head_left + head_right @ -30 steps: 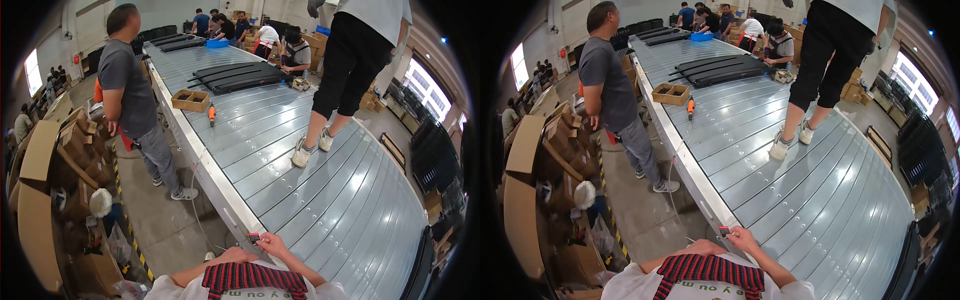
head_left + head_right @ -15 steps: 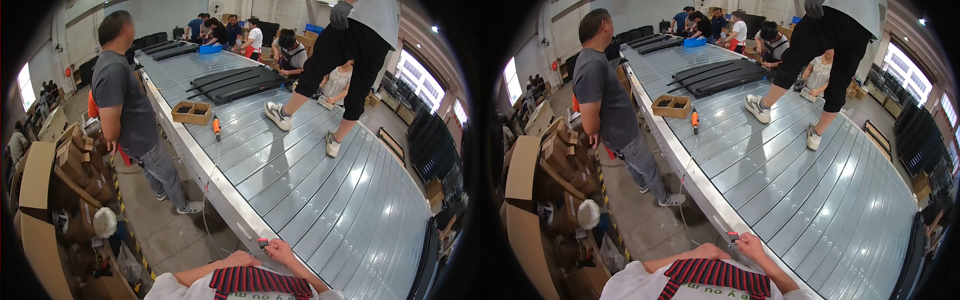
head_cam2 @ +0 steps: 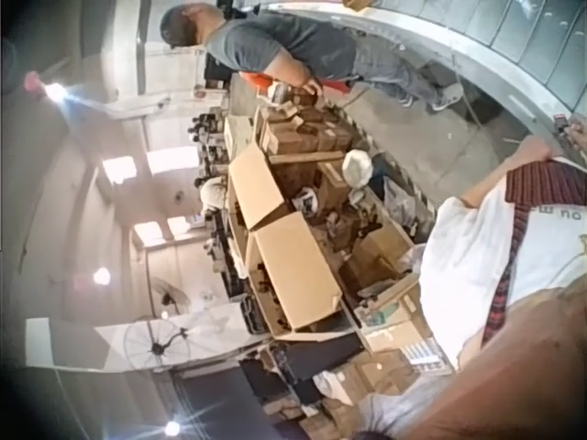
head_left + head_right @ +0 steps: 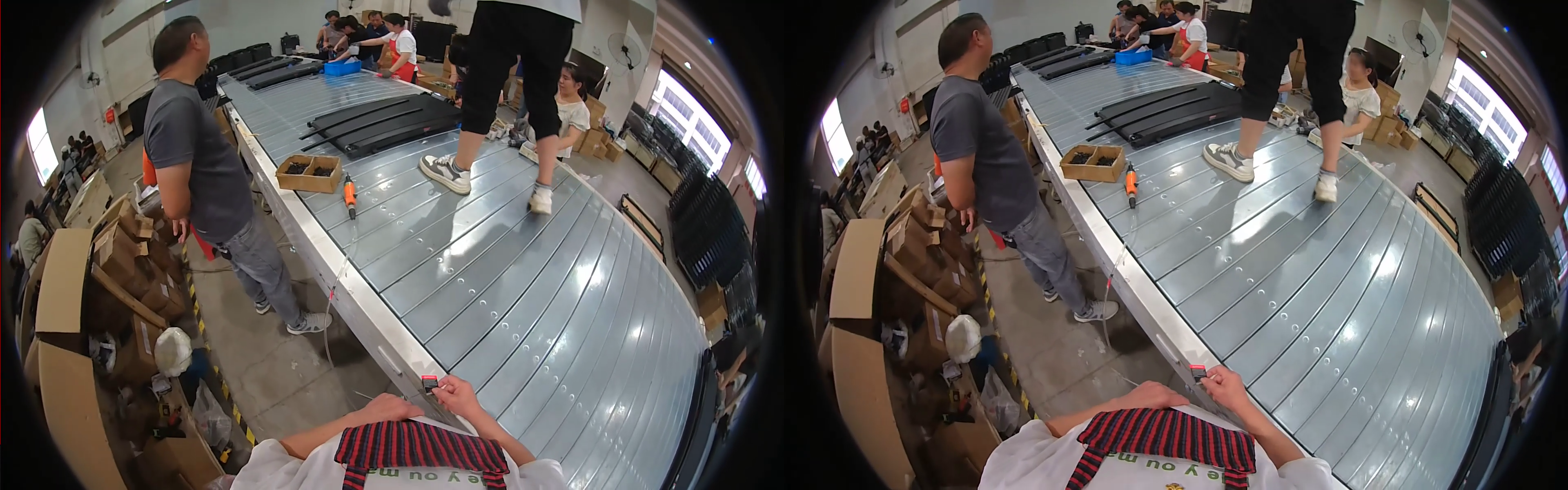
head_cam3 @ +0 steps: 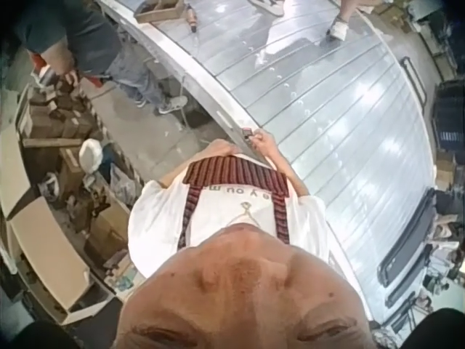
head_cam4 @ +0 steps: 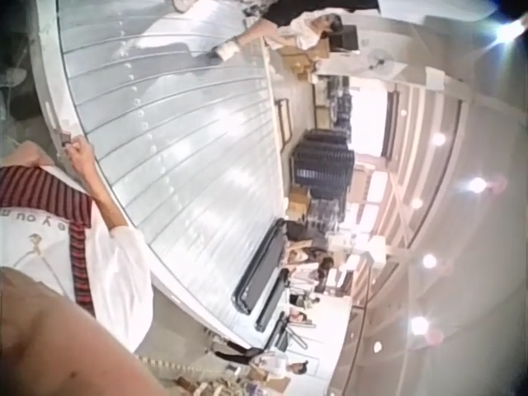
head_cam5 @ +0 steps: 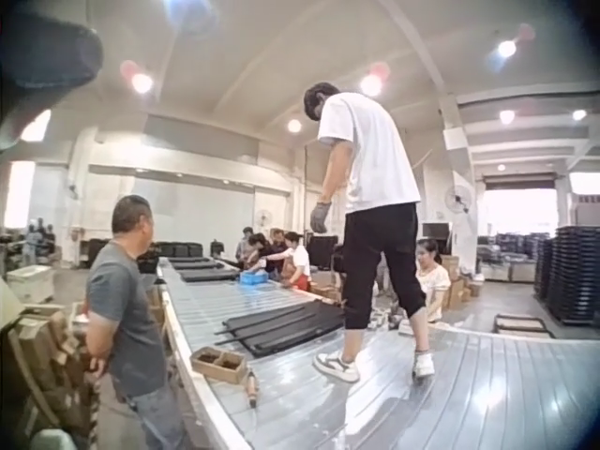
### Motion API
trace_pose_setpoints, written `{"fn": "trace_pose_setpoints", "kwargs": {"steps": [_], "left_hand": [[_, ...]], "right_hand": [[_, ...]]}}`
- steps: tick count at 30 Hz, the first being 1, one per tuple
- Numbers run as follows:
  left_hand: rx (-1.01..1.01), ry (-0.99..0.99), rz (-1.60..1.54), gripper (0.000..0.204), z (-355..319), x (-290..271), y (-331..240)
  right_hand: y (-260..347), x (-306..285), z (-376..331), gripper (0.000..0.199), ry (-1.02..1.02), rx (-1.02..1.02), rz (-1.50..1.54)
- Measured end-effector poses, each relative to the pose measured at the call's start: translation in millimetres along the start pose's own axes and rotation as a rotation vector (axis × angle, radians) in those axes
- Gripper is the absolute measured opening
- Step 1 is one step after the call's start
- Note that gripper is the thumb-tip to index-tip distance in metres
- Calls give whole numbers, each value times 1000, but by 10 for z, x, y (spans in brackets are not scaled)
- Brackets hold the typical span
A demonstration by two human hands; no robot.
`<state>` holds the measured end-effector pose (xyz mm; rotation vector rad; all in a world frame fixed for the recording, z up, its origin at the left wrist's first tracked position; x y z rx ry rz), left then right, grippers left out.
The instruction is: Peeling and applying stickers and labels onto treadmills on an assembly line.
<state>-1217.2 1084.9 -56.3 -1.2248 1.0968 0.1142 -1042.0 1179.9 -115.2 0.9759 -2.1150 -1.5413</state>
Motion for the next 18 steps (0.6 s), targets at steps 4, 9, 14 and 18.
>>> {"fn": "trace_pose_setpoints", "kwargs": {"steps": [4,9,14,18], "left_hand": [[27,-4,-4,20,22,4,-55],[34,8,-10,20,57,9,-84],[39,9,-2,15,83,2,-142],[37,4,-26,13,74,-47,-204]], "right_hand": [[-12,-38,-65,12,-20,14,-43],[-10,-35,-137,13,-14,21,-10],[-18,-63,-181,13,-19,32,-19],[16,-66,-197,14,-18,31,-26]]}}
Point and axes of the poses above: each hand's wrist, its own z-axis towards the middle knuckle, its own x-axis out of the palm, y = z × x, the point moved 2 cm from there along z, towards the middle knuckle, and after that the axes turned 6 degrees about y, right-handed, at the moved point
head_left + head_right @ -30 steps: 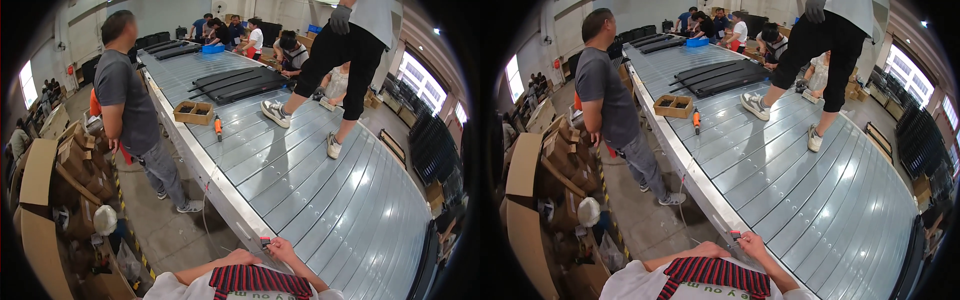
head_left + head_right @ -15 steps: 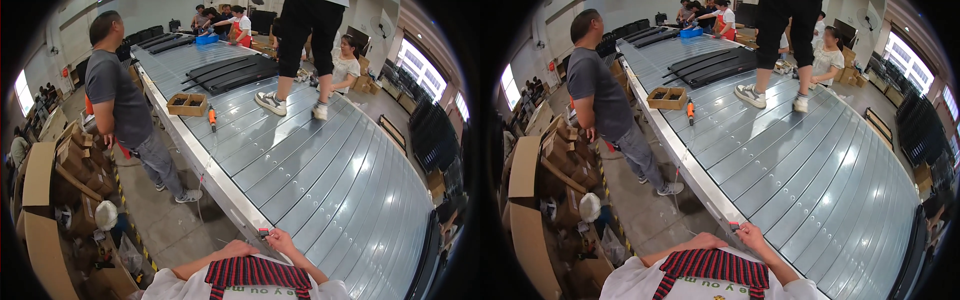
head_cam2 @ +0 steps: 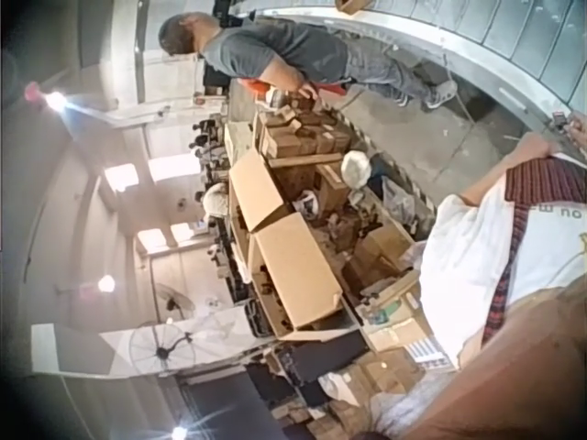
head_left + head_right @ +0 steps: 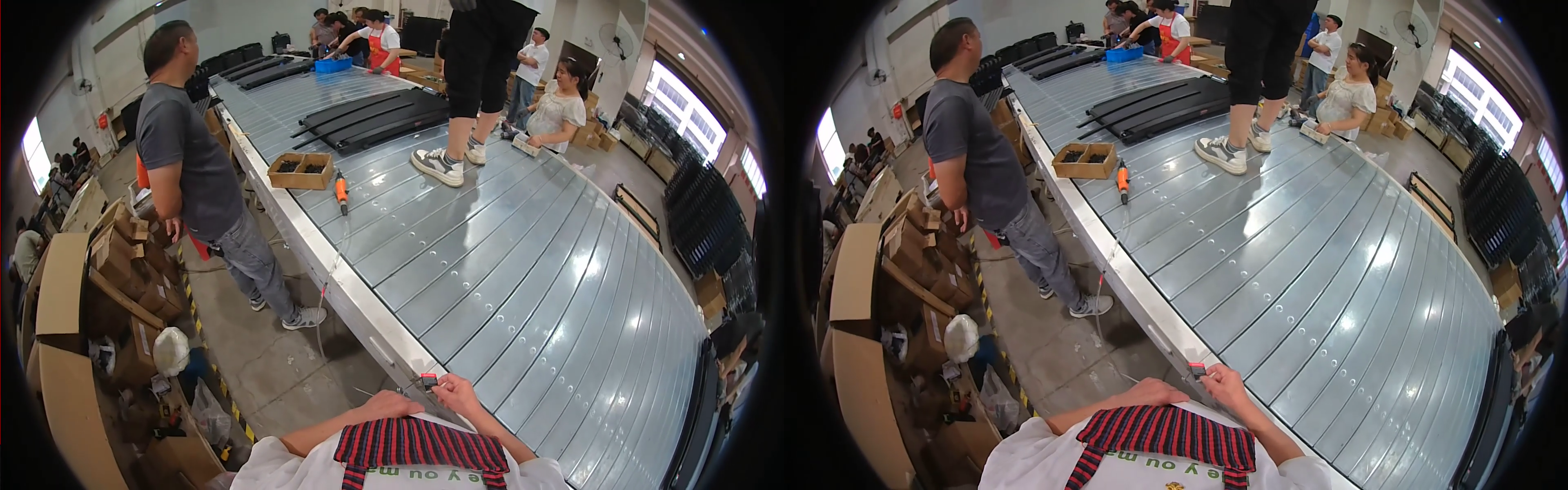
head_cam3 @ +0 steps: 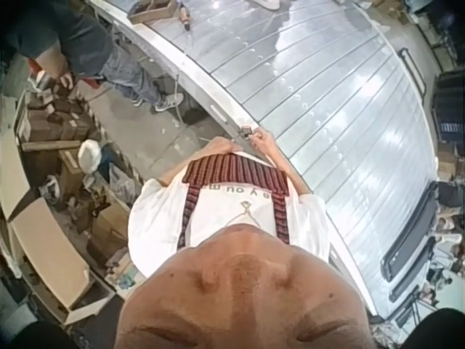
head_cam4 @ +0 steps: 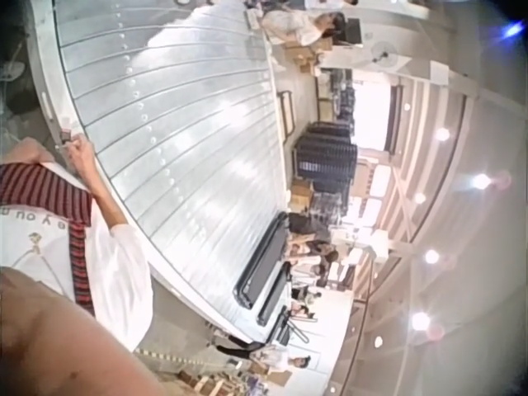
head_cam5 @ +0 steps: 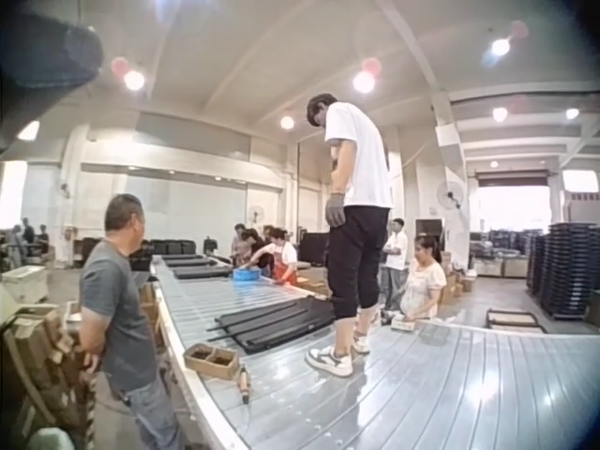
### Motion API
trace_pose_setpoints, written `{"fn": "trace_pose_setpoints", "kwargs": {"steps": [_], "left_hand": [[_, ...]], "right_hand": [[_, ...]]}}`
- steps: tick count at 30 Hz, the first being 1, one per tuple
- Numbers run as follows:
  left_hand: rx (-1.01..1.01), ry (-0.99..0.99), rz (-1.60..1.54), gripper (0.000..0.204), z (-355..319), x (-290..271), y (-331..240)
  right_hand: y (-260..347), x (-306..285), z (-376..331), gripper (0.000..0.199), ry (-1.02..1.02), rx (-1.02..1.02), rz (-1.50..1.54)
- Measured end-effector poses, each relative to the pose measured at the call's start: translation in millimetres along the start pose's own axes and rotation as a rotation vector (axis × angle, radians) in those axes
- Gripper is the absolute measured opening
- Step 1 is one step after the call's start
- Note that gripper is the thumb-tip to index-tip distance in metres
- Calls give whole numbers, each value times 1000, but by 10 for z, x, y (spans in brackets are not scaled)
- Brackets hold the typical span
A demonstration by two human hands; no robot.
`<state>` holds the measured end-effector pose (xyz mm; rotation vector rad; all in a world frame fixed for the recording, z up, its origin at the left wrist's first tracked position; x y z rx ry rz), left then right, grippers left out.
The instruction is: Peeling and applying stickers and labels onto treadmills on an assembly line.
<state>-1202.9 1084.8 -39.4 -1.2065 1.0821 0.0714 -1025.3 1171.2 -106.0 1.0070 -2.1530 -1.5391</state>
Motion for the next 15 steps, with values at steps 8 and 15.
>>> {"fn": "trace_pose_setpoints", "kwargs": {"steps": [8,15], "left_hand": [[-18,-22,-70,14,-69,-17,-16],[-20,-53,-77,15,-153,-162,44]], "right_hand": [[-3,63,34,14,14,9,-9],[66,178,173,15,35,19,-41]]}}
Point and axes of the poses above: each hand's wrist, its own z-axis towards the middle knuckle, its own x-axis out of the palm, y = z × x, the point moved 2 cm from there along z, towards the middle knuckle, and after that the axes turned 6 degrees about y, right-handed, at the moved point
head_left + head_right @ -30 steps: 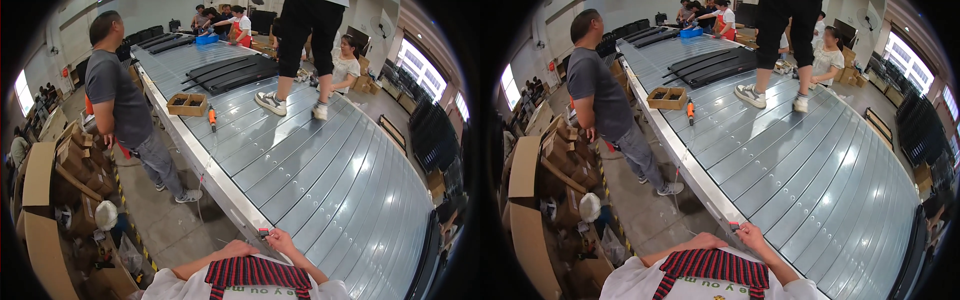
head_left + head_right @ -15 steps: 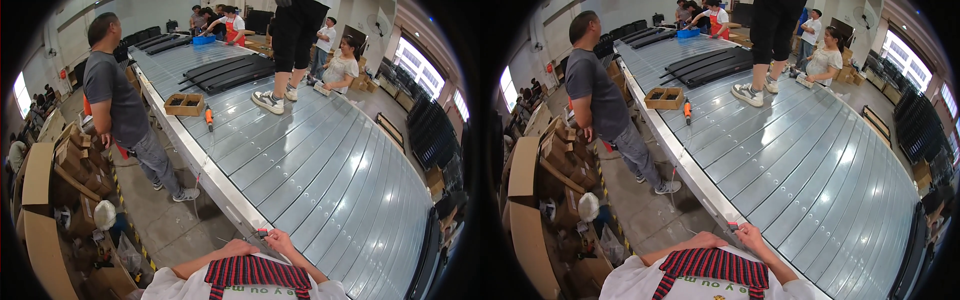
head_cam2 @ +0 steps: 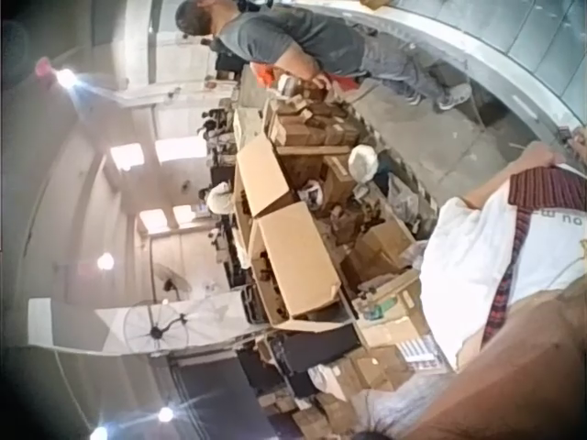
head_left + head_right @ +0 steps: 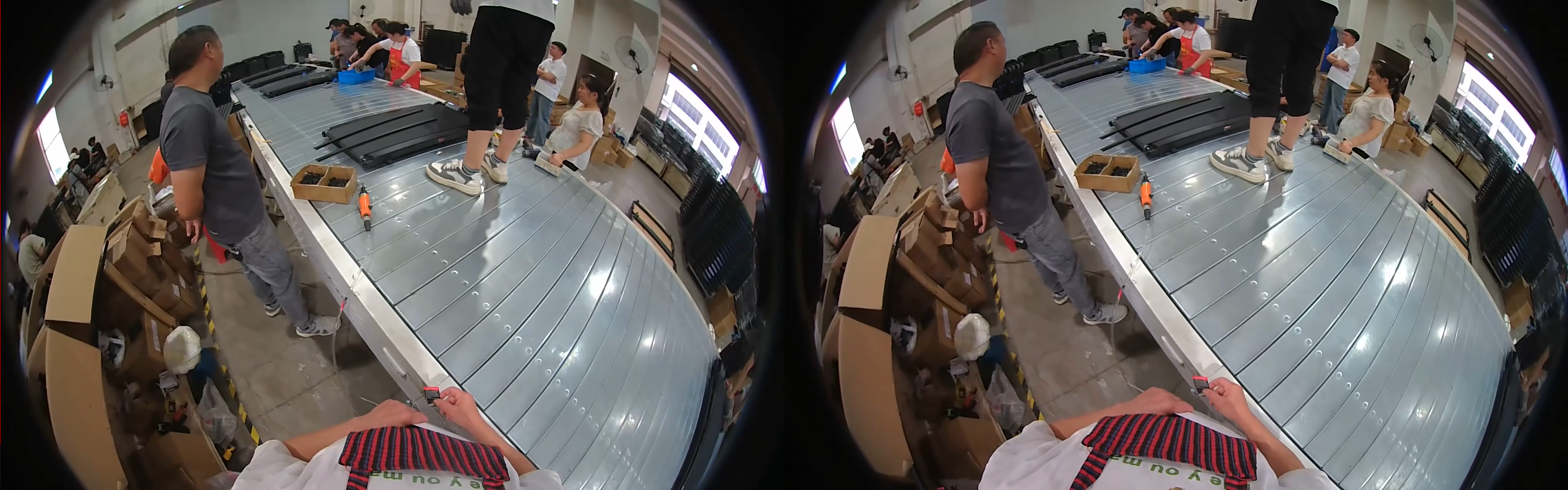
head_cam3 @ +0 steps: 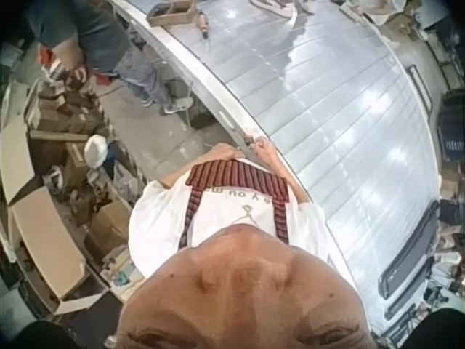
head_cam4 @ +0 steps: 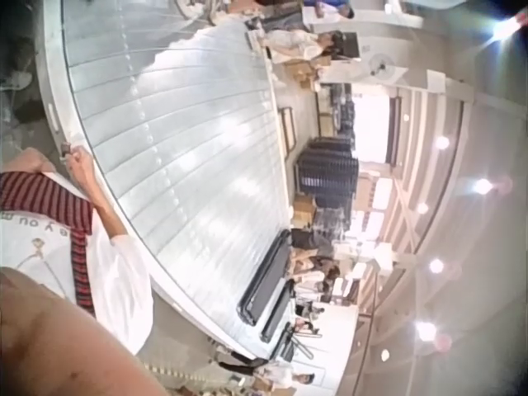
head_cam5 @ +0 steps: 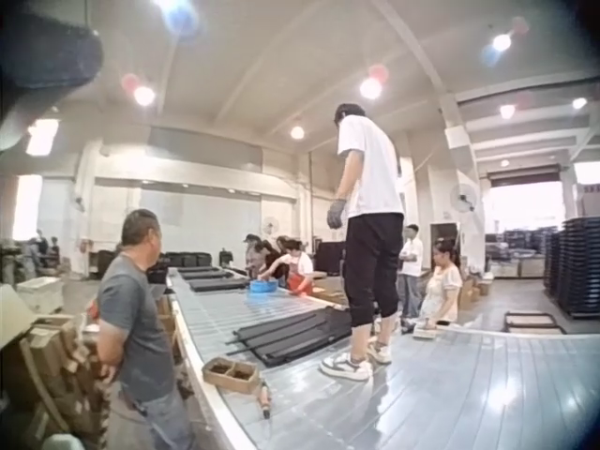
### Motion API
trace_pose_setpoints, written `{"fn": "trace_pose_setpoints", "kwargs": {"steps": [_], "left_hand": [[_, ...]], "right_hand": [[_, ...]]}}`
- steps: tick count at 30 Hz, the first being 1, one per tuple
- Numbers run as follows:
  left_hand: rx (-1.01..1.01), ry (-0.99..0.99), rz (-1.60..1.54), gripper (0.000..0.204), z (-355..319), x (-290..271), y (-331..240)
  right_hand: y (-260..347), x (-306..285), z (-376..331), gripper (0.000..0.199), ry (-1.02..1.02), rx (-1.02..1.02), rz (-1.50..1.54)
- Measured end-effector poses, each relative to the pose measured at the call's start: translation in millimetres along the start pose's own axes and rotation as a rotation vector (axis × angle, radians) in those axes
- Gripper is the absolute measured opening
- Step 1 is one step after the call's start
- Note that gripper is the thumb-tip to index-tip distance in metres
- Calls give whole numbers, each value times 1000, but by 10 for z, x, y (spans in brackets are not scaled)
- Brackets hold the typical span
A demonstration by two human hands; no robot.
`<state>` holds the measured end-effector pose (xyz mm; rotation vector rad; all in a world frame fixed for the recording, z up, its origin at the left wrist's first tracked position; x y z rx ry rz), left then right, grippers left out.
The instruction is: Peeling and applying stickers and labels onto treadmills on an assembly line.
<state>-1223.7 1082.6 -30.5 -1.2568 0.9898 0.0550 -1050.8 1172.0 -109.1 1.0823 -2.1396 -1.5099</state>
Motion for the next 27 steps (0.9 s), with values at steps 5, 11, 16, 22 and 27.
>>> {"fn": "trace_pose_setpoints", "kwargs": {"steps": [5,11,16,22,27], "left_hand": [[-6,11,15,17,-39,-66,60],[32,-18,-25,16,-92,-138,95],[8,-6,16,16,-118,-170,110],[-31,44,25,19,-161,-201,116],[-20,18,3,21,-183,-236,80]], "right_hand": [[85,60,76,14,12,9,32],[194,107,110,14,10,6,19],[202,140,127,13,12,-5,2],[203,190,162,14,18,25,34],[241,209,152,16,14,-8,4]]}}
Point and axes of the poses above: each hand's wrist, its own z-axis towards the middle knuckle, its own x-axis out of the palm, y = z × x, the point moved 2 cm from there along z, towards the middle knuckle, and after that the axes turned 6 degrees about y, right-handed, at the moved point
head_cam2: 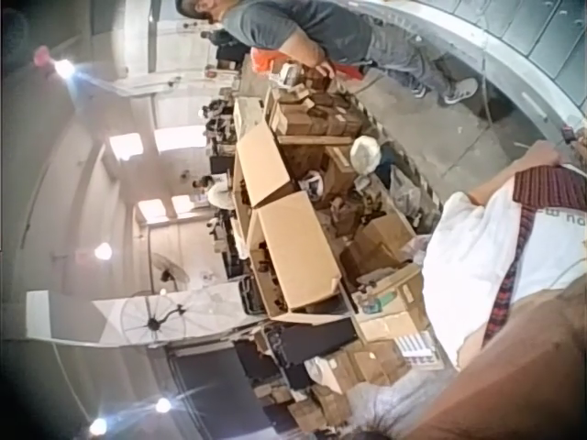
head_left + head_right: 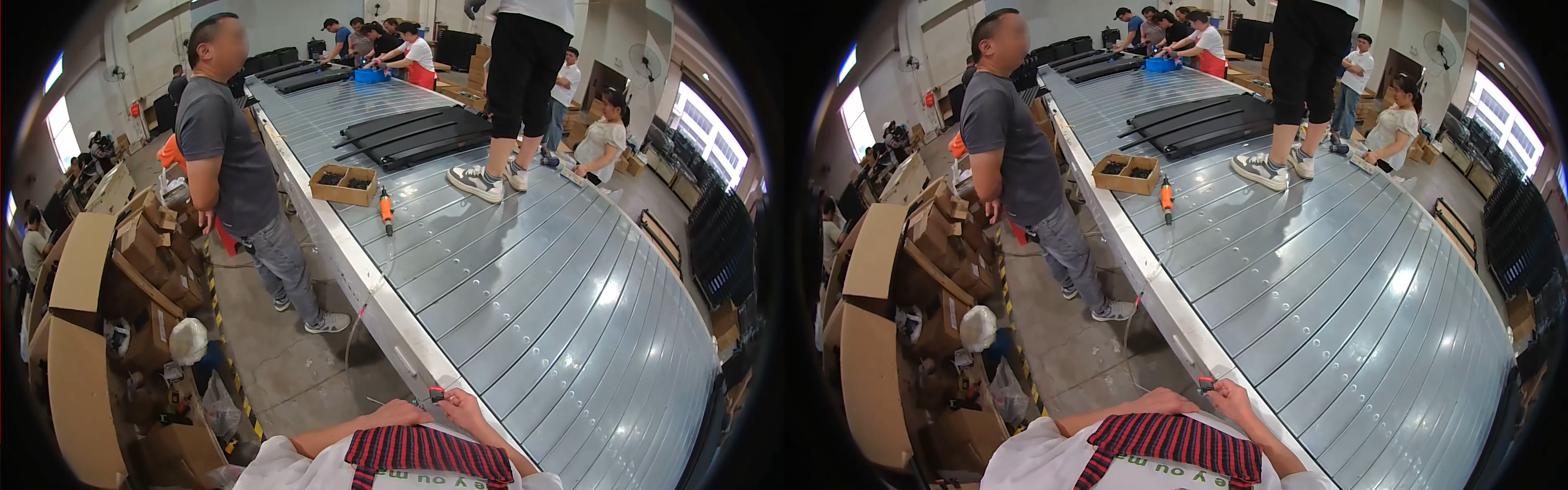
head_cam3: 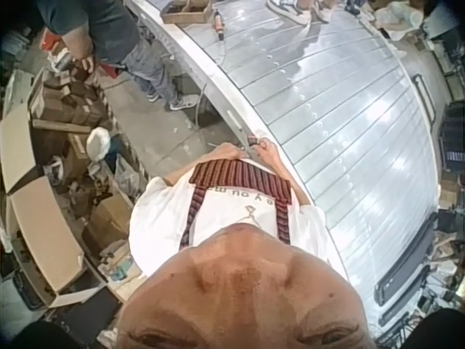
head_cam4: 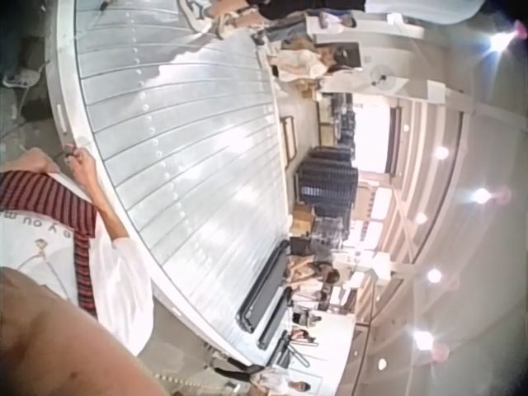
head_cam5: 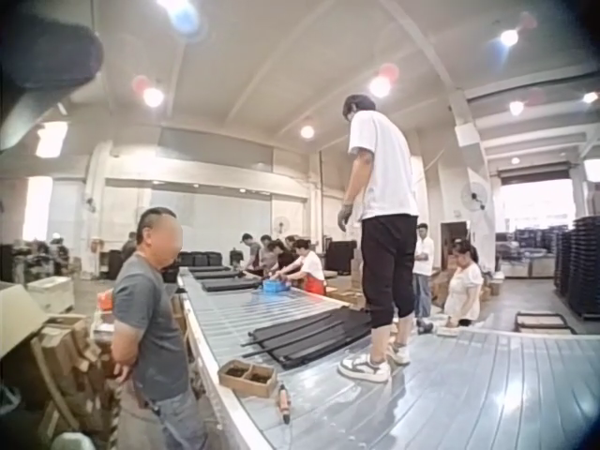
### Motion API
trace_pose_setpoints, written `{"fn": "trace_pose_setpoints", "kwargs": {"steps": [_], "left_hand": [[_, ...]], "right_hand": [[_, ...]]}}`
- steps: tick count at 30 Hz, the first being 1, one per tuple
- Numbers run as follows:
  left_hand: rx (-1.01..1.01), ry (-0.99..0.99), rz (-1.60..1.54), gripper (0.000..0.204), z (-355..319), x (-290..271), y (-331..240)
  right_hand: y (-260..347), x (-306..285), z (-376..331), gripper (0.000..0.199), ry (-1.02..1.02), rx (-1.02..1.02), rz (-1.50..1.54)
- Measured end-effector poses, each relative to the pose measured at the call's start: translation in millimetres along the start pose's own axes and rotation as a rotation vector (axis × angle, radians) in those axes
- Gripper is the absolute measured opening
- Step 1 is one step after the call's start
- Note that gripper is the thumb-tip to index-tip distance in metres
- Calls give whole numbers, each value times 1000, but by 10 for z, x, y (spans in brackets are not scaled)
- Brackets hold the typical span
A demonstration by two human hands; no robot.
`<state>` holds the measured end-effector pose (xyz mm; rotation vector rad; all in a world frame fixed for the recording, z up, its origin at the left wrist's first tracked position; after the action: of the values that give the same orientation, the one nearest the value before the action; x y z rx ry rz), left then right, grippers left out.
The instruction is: Peeling and applying stickers and labels onto treadmills on an assembly line.
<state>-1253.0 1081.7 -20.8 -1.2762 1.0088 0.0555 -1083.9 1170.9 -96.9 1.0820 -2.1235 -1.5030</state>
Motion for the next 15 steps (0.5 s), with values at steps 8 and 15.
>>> {"fn": "trace_pose_setpoints", "kwargs": {"steps": [8,15], "left_hand": [[-12,26,27,21,-4,-17,16],[-4,25,-26,20,-11,-103,11]], "right_hand": [[4,13,7,16,-8,-1,-29],[82,26,29,14,-18,18,-69]]}}
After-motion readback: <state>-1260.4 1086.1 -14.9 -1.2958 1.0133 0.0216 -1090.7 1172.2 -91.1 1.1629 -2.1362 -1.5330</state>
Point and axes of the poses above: each hand's wrist, its own z-axis towards the middle knuckle, its own x-axis out of the palm, y = z × x, the point moved 2 cm from there along z, towards the middle knuckle, and after that the axes turned 6 degrees about y, right-handed, at the moved point
